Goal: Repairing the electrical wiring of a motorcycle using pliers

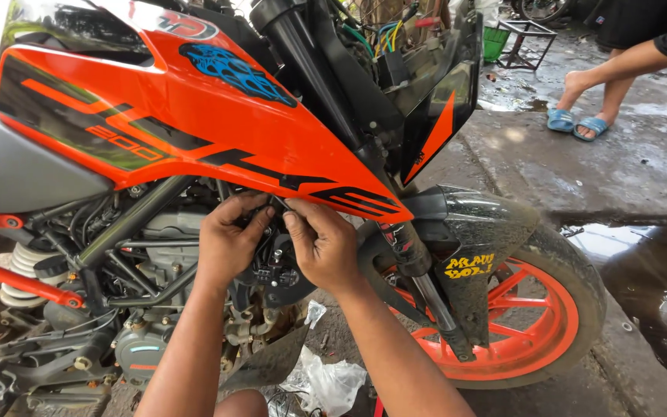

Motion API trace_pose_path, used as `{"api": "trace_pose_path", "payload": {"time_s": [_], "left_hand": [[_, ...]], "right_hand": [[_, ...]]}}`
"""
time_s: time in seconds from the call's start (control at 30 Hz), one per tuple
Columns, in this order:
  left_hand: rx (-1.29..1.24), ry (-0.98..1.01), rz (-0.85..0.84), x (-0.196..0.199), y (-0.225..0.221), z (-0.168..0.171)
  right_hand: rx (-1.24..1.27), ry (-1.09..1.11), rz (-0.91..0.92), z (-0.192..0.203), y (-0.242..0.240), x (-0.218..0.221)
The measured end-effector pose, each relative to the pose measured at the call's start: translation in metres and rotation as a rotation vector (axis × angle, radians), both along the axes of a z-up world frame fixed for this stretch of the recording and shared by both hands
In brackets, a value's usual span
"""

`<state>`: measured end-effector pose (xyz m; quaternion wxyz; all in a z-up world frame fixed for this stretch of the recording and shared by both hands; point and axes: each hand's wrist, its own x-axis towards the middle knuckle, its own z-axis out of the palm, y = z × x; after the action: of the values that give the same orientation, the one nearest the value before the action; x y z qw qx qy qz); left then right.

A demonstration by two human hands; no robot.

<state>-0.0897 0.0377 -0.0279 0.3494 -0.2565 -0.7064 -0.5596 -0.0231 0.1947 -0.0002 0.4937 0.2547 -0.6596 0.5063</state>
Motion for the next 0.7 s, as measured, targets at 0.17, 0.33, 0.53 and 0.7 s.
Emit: {"api": "trace_pose_path", "payload": {"time_s": [0.17, 0.33, 0.53, 0.7], "left_hand": [[-0.022, 0.046, 0.001, 0.006, 0.001, 0.011], [0.002, 0.030, 0.005, -0.001, -0.001, 0.002], [0.007, 0.042, -0.019, 0.005, -0.002, 0.010], [0.008, 0.041, -0.005, 0.008, -0.001, 0.014]], "right_hand": [[-0.019, 0.008, 0.022, -0.015, 0.004, -0.009], [-0.036, 0.020, 0.084, -0.010, 0.002, -0.006], [-0.074, 0.013, 0.086, -0.004, 0.002, -0.004], [-0.085, 0.015, 0.122, -0.010, 0.004, -0.008]]}}
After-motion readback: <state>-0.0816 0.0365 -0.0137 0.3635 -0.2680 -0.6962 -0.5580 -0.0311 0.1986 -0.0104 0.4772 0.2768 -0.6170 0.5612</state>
